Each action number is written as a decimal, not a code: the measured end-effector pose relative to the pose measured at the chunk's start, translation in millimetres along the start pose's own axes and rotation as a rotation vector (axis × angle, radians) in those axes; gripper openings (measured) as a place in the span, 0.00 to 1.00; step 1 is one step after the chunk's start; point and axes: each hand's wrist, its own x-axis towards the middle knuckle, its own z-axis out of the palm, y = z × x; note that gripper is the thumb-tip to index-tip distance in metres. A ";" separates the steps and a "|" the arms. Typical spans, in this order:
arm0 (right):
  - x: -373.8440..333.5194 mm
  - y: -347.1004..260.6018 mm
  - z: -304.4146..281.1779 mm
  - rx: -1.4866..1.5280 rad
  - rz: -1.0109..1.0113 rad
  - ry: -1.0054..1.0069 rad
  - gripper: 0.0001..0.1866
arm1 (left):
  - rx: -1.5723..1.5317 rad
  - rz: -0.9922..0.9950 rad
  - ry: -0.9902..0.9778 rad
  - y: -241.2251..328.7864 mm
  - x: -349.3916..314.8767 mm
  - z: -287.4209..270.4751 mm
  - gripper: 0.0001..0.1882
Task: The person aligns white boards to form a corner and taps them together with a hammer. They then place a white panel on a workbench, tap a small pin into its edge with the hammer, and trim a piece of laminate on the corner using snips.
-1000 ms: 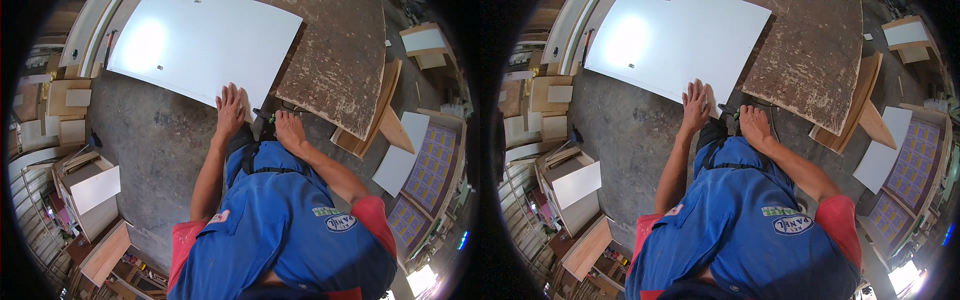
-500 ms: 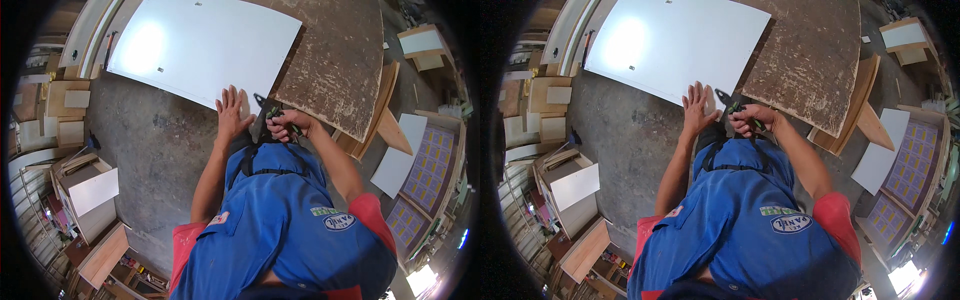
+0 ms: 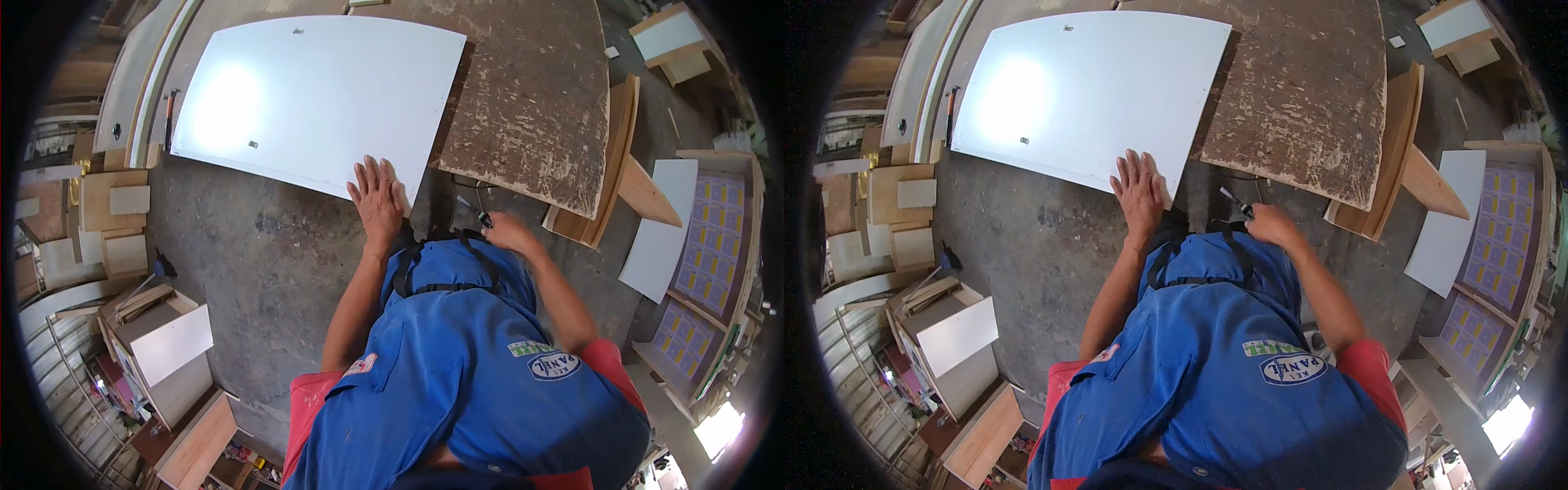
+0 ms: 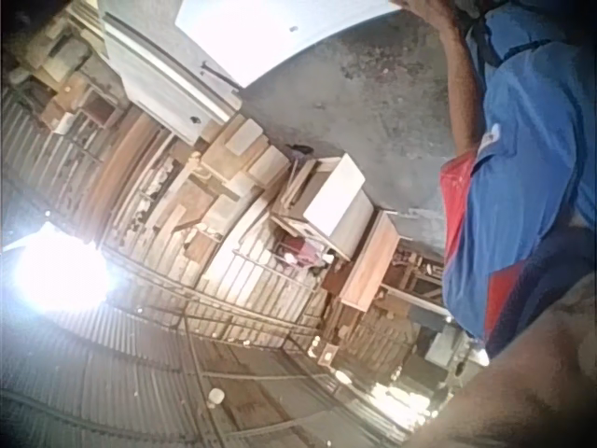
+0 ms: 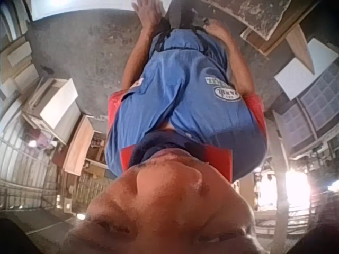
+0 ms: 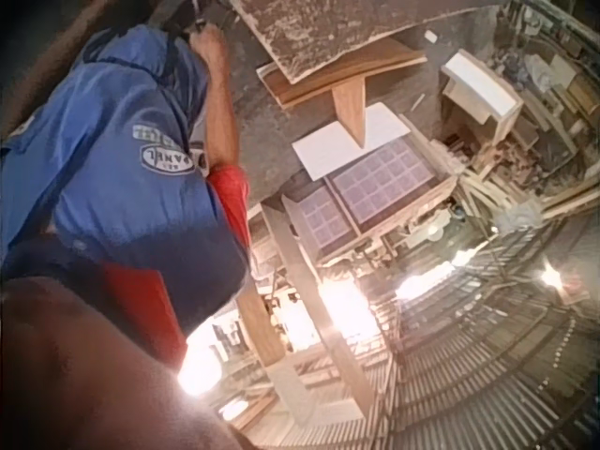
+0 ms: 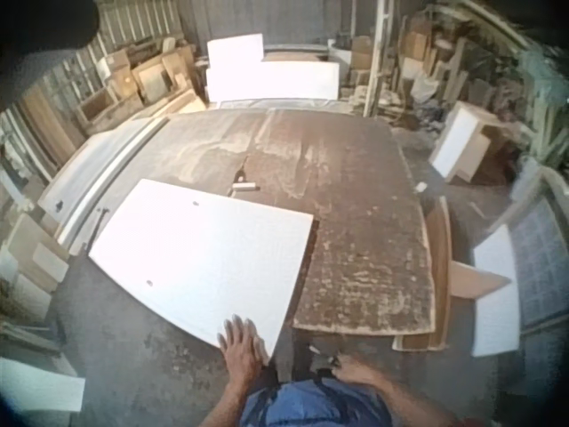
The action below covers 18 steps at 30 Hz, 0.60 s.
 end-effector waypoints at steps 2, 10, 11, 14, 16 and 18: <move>4.0 1.4 4.1 0.215 -0.068 -0.016 0.15 | -0.012 -0.029 -0.111 -6.0 -0.2 -3.7 0.34; -5.5 -13.6 10.5 0.108 -0.005 0.129 0.18 | -0.204 0.150 -0.100 -30.7 -5.6 -19.2 0.32; -9.4 -15.8 11.6 0.009 0.068 0.177 0.18 | -0.162 0.114 -0.123 -28.2 -4.5 -16.8 0.32; -20.5 -22.9 18.7 -0.002 0.110 0.168 0.19 | -0.161 0.148 -0.022 -23.3 -2.6 -12.1 0.30; -26.5 -27.2 23.6 0.045 0.095 0.198 0.18 | -0.179 0.123 0.024 -24.7 -2.2 -12.3 0.27; -29.9 -31.2 23.2 0.062 0.079 0.244 0.17 | -0.181 0.133 0.015 -29.9 -0.9 -14.2 0.25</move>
